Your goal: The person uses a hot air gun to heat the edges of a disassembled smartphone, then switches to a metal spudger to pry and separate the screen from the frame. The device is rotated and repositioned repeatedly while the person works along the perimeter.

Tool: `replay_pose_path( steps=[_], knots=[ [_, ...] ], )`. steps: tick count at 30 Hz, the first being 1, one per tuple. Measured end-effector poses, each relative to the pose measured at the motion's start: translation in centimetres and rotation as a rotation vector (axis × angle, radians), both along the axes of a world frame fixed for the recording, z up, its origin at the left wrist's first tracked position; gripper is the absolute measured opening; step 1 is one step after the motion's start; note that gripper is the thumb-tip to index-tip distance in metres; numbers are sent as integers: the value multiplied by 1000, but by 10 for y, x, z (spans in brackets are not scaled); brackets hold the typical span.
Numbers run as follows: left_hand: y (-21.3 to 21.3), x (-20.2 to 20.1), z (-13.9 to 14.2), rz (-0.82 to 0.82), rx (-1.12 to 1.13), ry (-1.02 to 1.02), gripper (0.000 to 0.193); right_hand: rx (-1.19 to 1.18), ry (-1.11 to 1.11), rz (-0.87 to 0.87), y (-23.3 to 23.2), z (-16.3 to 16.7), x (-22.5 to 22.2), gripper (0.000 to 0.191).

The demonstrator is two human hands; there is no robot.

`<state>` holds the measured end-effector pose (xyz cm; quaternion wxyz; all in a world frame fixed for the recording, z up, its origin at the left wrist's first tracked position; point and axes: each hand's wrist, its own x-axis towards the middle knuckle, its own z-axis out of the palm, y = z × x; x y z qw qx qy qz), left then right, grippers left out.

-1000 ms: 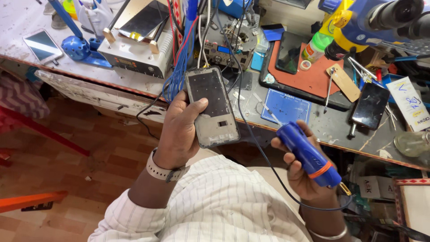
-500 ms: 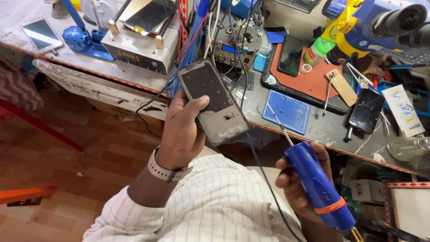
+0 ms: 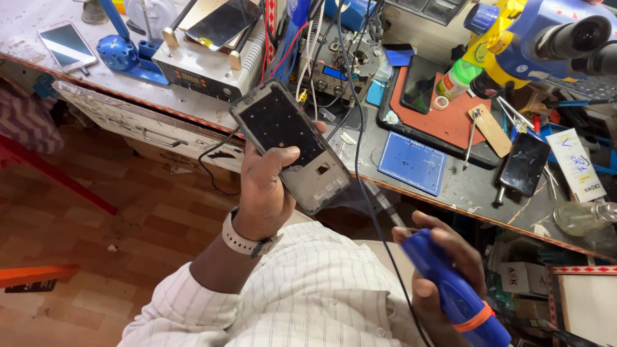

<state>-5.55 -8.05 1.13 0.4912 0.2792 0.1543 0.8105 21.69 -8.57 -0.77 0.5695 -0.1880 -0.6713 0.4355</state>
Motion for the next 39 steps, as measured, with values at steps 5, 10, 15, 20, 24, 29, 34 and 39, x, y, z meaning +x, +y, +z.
replay_pose_path(
  steps=[5, 10, 15, 20, 24, 29, 34, 39],
  knots=[
    [0, 6, -9, 168, 18, 47, 47, 188, -280, -110, -7, 17, -7, 58],
    [-2, 8, -15, 313, 24, 241, 34, 473, -350, -212, -1, 38, -11, 63],
    [-15, 12, -5, 423, -26, 382, 40, 477, -393, -161, -1, 50, -23, 62],
    [-23, 19, 0, 482, 32, 505, 41, 489, -427, -160, -11, 44, -36, 59],
    [-23, 24, -4, 476, 60, 526, 42, 537, -437, -165, -6, 42, -34, 57],
    [-27, 28, -7, 458, 23, 563, 48, 616, -453, -178, -2, 41, -33, 58],
    [-28, 30, -5, 448, 9, 577, 49, 591, -458, -162, 0, 42, -31, 61],
    [-27, 32, -4, 443, -14, 545, 49, 610, -477, -139, 2, 41, -27, 61]
  ],
)
